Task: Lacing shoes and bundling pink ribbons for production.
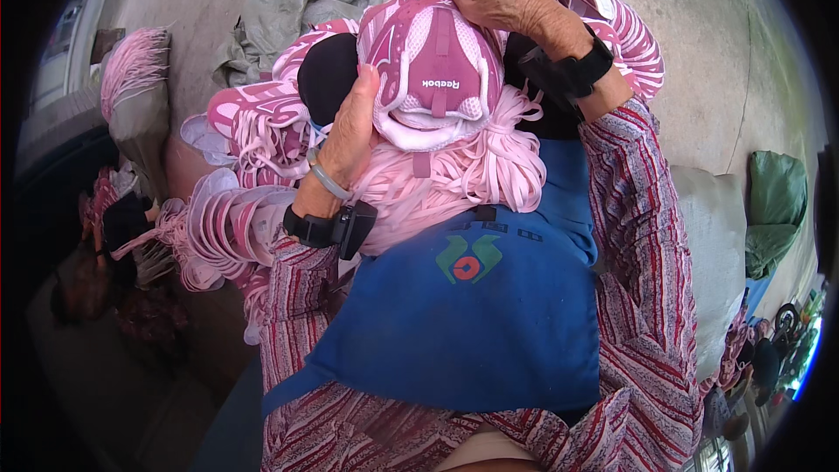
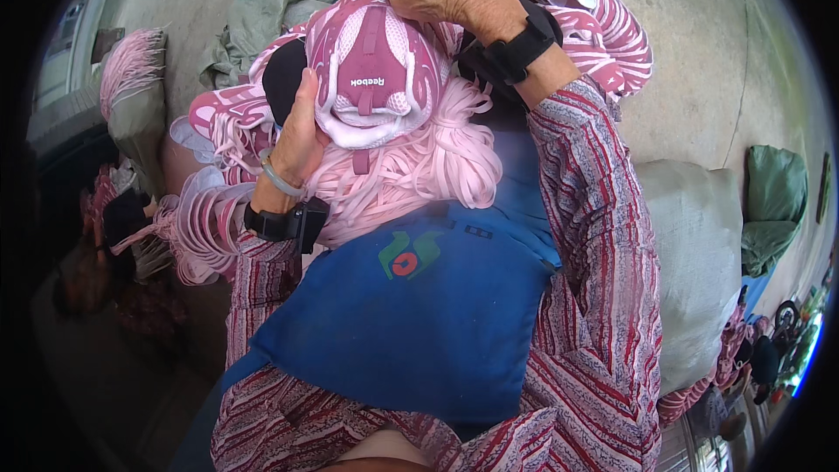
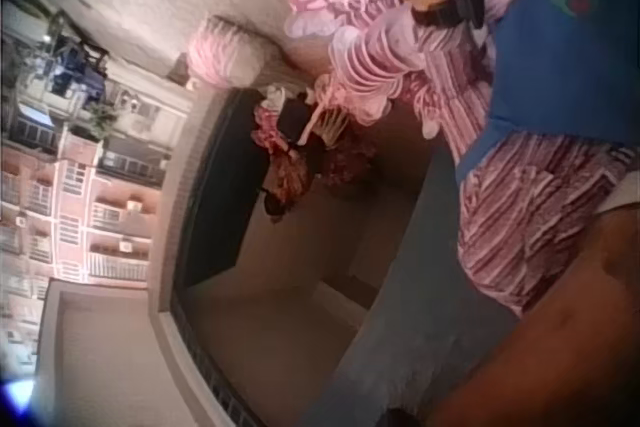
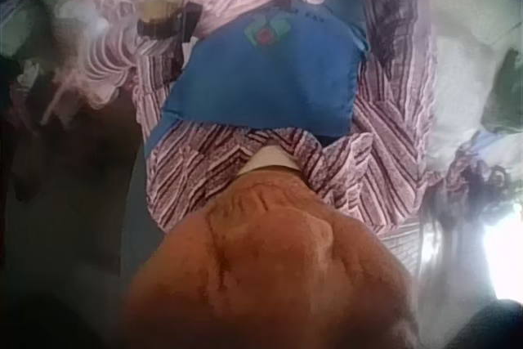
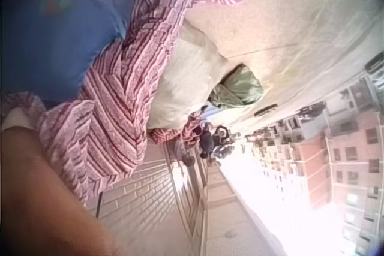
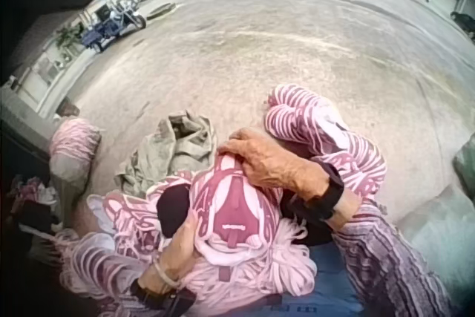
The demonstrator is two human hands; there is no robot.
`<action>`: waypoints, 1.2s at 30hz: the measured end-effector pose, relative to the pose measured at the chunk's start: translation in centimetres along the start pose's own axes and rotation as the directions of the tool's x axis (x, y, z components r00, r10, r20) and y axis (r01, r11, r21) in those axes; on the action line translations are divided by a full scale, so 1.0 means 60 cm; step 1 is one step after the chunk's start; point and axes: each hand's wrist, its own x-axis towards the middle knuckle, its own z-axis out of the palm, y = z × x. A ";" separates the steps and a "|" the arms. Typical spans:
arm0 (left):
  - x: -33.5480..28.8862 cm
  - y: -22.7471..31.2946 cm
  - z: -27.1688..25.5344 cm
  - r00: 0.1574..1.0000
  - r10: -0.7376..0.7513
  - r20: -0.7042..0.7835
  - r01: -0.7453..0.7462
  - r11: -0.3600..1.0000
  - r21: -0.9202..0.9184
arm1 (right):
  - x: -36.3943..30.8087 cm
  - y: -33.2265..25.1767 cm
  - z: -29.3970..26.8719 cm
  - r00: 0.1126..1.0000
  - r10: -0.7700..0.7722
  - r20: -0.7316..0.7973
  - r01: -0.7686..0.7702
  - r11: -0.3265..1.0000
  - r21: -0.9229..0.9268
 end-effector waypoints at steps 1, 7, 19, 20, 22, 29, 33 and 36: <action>0.002 0.000 -0.003 0.999 0.045 0.001 -0.045 0.999 -0.018 | 0.000 0.000 0.002 1.000 -0.013 -0.003 0.013 0.999 0.033; -0.005 0.050 0.007 0.976 0.216 0.037 -0.166 0.615 0.771 | -0.009 0.007 -0.012 1.000 0.011 -0.008 -0.011 0.999 0.047; 0.061 0.076 0.037 0.783 0.529 0.326 -0.597 0.493 0.633 | -0.112 -0.082 -0.062 0.862 0.440 -0.253 -0.438 0.896 0.066; 0.067 0.072 0.031 0.781 0.547 0.302 -0.605 0.538 0.588 | -0.148 -0.107 -0.073 0.764 0.645 -0.016 -0.630 0.752 0.194; 0.068 0.066 0.025 0.800 0.553 0.233 -0.589 0.651 0.479 | -0.206 -0.148 -0.054 0.812 0.558 0.171 -0.576 0.814 0.074; 0.066 0.070 0.039 0.797 0.567 0.209 -0.572 0.597 0.562 | -0.236 -0.195 0.049 0.794 0.576 0.193 -0.584 0.811 -0.018; 0.043 0.044 0.043 0.748 0.659 0.081 -0.617 0.644 0.452 | -0.301 -0.225 -0.090 0.896 0.358 0.263 -0.411 0.892 0.188; 0.018 0.008 0.039 0.739 0.672 0.048 -0.616 0.644 0.453 | -0.375 -0.250 -0.115 0.752 0.590 0.295 -0.658 0.698 0.282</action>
